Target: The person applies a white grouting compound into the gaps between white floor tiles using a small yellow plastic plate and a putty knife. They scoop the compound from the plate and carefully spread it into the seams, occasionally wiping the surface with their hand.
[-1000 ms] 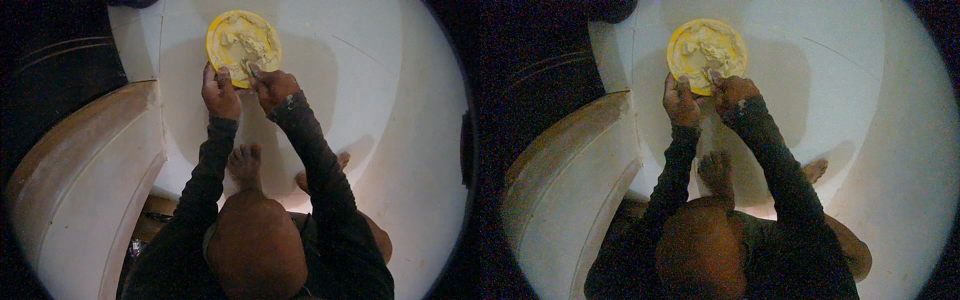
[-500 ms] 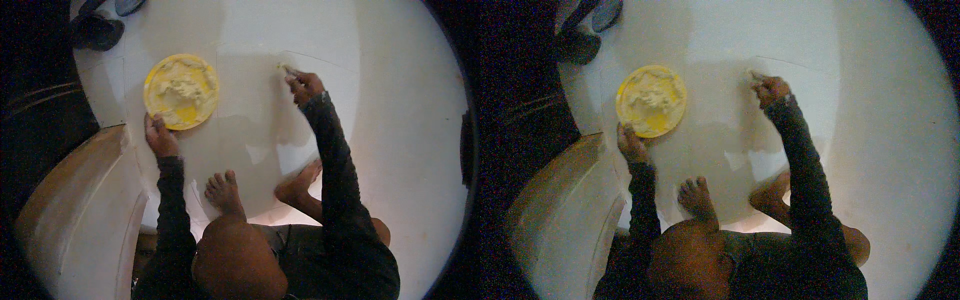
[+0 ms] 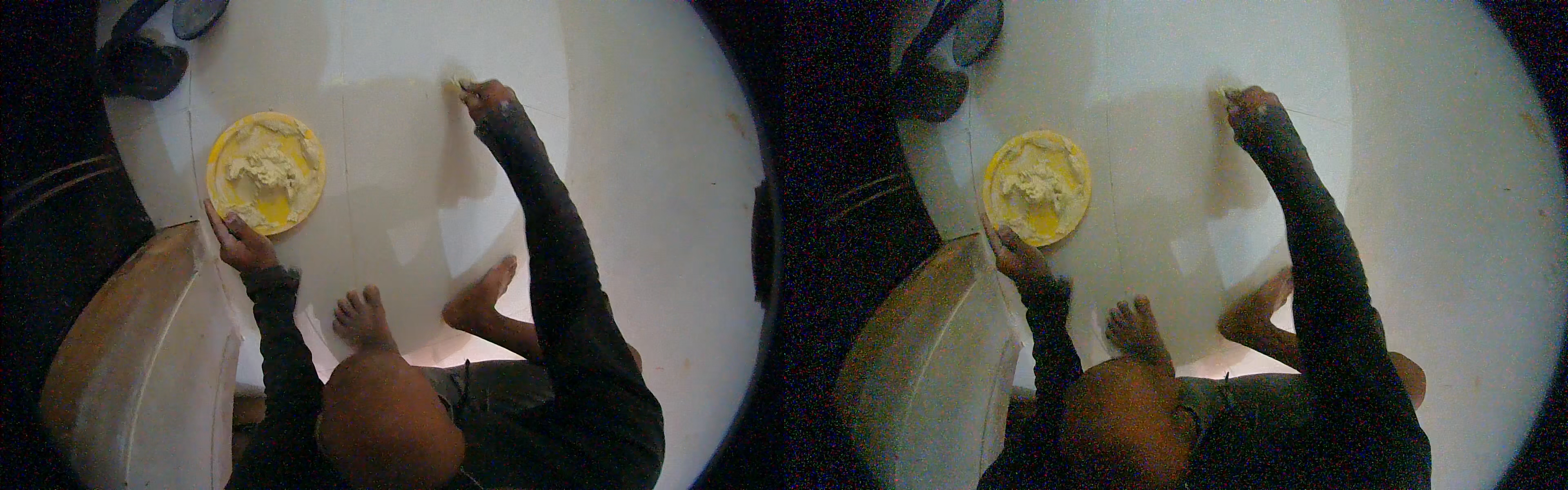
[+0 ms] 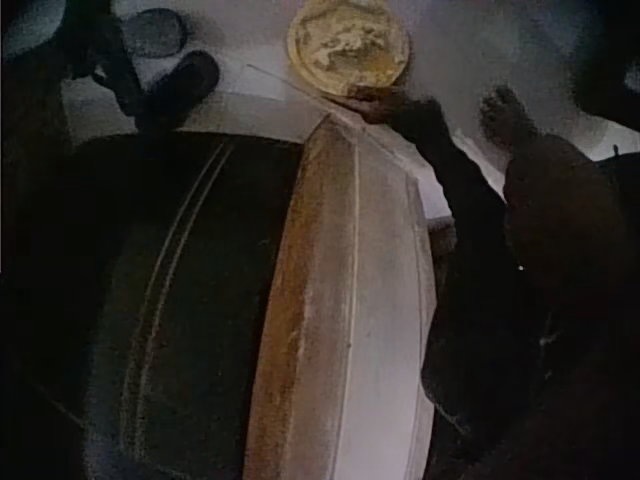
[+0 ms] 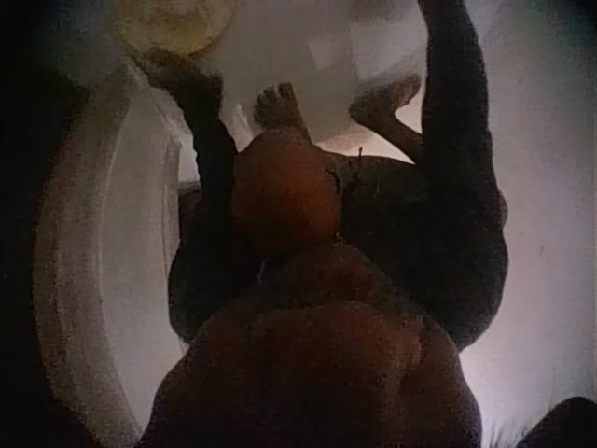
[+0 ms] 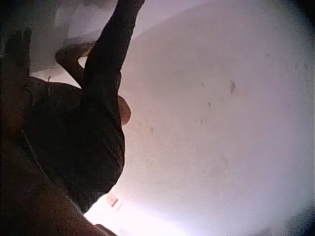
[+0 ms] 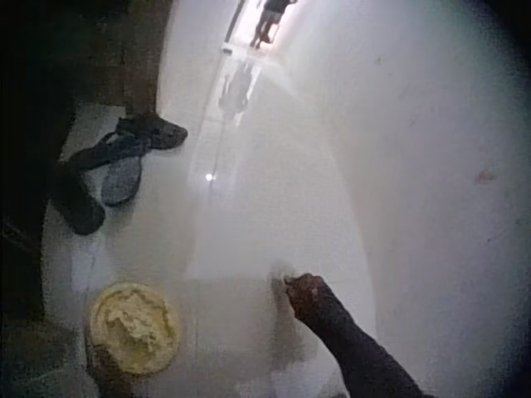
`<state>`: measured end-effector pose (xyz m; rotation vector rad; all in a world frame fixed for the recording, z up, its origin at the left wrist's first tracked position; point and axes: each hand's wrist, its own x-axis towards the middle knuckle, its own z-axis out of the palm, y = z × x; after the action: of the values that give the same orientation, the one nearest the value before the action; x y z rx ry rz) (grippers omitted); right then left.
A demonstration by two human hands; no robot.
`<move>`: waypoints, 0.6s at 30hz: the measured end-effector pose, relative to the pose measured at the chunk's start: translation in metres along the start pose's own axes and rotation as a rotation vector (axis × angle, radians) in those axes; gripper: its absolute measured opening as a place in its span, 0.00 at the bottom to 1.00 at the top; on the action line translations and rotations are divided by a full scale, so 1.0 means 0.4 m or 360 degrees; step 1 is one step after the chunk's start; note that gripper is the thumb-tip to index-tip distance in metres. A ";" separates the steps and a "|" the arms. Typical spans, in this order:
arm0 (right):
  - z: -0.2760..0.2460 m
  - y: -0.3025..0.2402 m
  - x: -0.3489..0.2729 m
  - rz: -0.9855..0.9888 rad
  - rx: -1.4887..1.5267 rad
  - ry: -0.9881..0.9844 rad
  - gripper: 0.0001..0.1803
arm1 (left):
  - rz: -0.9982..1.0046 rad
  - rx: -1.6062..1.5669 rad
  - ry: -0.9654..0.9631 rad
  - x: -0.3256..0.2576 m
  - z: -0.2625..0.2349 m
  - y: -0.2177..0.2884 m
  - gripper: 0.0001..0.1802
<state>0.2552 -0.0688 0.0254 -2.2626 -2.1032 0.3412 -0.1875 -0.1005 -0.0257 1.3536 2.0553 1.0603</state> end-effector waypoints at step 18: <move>0.126 0.133 -0.021 0.0060 -0.0269 -0.0281 0.16 | 0.0143 0.0132 -0.0054 0.017 0.047 -0.170 0.31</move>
<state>0.2976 -0.0879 -0.0319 -2.4523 -2.2555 0.3925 -0.2148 -0.1028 -0.0912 1.5078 2.0508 0.9915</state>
